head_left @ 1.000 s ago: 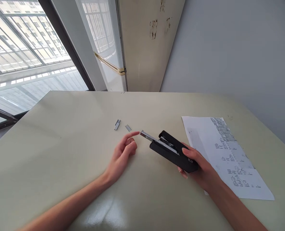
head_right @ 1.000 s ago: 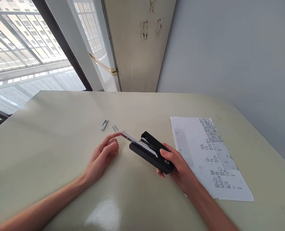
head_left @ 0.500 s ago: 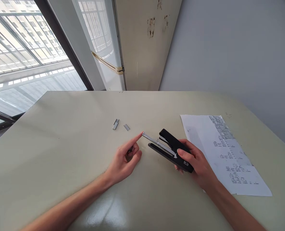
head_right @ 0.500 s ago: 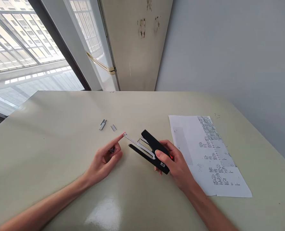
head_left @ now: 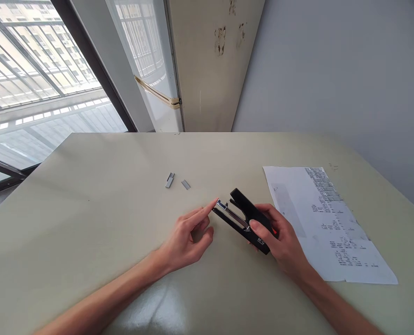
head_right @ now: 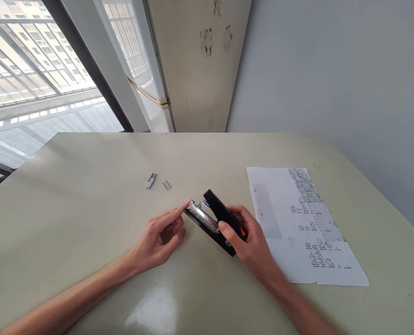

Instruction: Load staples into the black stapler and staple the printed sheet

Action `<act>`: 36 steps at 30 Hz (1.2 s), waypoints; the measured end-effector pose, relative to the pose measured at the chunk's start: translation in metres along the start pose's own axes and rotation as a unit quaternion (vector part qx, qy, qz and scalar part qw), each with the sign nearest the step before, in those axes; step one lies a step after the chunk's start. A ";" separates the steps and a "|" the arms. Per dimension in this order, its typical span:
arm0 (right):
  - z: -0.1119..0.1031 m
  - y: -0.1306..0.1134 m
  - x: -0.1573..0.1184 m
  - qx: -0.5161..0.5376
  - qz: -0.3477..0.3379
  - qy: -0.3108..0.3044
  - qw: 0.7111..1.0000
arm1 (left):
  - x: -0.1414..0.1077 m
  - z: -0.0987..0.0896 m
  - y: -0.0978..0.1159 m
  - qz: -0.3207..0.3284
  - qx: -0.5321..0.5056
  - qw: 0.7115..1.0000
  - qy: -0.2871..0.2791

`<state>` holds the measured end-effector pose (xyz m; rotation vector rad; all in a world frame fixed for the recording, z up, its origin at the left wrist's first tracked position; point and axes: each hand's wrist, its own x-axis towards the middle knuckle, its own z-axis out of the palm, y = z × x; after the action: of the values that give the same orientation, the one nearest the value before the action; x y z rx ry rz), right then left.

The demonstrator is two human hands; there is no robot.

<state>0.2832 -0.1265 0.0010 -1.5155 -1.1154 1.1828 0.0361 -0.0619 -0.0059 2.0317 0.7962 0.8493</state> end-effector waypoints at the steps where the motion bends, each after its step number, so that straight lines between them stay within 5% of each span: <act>1: 0.001 -0.001 -0.001 -0.003 0.001 0.002 1.000 | 0.000 0.000 0.000 -0.001 0.002 1.000 -0.002; 27: 0.013 0.000 -0.009 -0.111 -0.083 0.051 0.989 | 0.003 -0.001 0.009 -0.028 0.057 0.998 -0.017; 33: 0.011 0.003 -0.005 -0.144 -0.089 0.041 0.985 | -0.002 0.002 0.008 -0.050 0.051 0.997 0.036; 36: 0.012 0.002 -0.004 -0.157 -0.088 0.050 0.982 | 0.004 -0.004 0.004 -0.115 -0.032 0.990 0.074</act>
<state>0.2714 -0.1295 -0.0023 -1.6514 -1.3843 0.8298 0.0357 -0.0593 0.0002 1.7937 1.0509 0.8880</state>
